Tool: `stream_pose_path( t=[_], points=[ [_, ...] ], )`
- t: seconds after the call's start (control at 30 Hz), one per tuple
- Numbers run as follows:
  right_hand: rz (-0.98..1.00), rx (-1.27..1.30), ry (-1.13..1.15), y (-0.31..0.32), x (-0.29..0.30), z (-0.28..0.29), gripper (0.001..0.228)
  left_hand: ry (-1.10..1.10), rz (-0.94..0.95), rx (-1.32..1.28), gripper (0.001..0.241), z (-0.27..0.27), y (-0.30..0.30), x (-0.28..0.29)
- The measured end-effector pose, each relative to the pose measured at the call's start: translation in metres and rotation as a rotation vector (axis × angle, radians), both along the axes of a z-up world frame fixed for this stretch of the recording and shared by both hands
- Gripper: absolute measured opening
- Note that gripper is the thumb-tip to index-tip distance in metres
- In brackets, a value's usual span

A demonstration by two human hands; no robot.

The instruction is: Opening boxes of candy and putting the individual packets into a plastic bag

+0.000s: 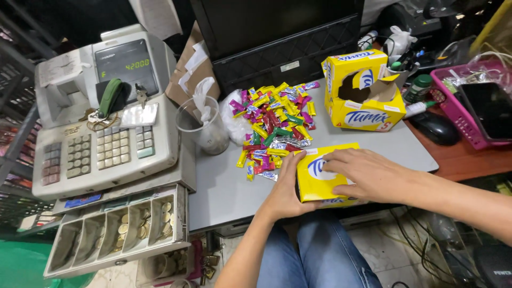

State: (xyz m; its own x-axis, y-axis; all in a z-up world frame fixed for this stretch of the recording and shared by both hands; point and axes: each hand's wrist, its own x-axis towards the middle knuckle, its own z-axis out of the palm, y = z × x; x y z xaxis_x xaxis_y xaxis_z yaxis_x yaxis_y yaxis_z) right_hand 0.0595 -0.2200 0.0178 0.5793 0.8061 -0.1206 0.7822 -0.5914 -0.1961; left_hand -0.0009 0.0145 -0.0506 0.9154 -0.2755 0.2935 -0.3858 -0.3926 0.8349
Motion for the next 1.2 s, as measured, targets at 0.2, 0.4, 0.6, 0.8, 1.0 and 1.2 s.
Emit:
stream_pose_path(
  t=[0.2, 0.4, 0.6, 0.8, 1.0, 1.2],
  points=[
    [-0.029, -0.058, 0.023, 0.009, 0.009, 0.012, 0.069, 0.037, 0.016, 0.030, 0.122, 0.000, 0.000, -0.002],
    [0.052, -0.235, -0.070, 0.026, -0.003, 0.024, 0.056, 0.050, 0.012, 0.038, 0.122, 0.003, -0.001, -0.004],
    [0.127, -0.290, -0.385, 0.021, -0.009, -0.009, 0.036, 0.040, 0.026, 0.026, 0.122, -0.001, -0.001, 0.000],
    [0.333, -0.192, -0.733, 0.029, -0.038, -0.013, 0.014, 0.029, 0.026, -0.017, 0.120, 0.001, -0.001, -0.002],
    [0.414, -0.091, -0.857, 0.022, -0.041, -0.021, 0.004, 0.014, 0.025, -0.031, 0.119, -0.006, 0.000, 0.000],
    [0.316, -0.283, -0.727, 0.018, -0.033, -0.020, 0.012, 0.042, 0.025, -0.042, 0.114, -0.004, 0.000, -0.001]
  ],
)
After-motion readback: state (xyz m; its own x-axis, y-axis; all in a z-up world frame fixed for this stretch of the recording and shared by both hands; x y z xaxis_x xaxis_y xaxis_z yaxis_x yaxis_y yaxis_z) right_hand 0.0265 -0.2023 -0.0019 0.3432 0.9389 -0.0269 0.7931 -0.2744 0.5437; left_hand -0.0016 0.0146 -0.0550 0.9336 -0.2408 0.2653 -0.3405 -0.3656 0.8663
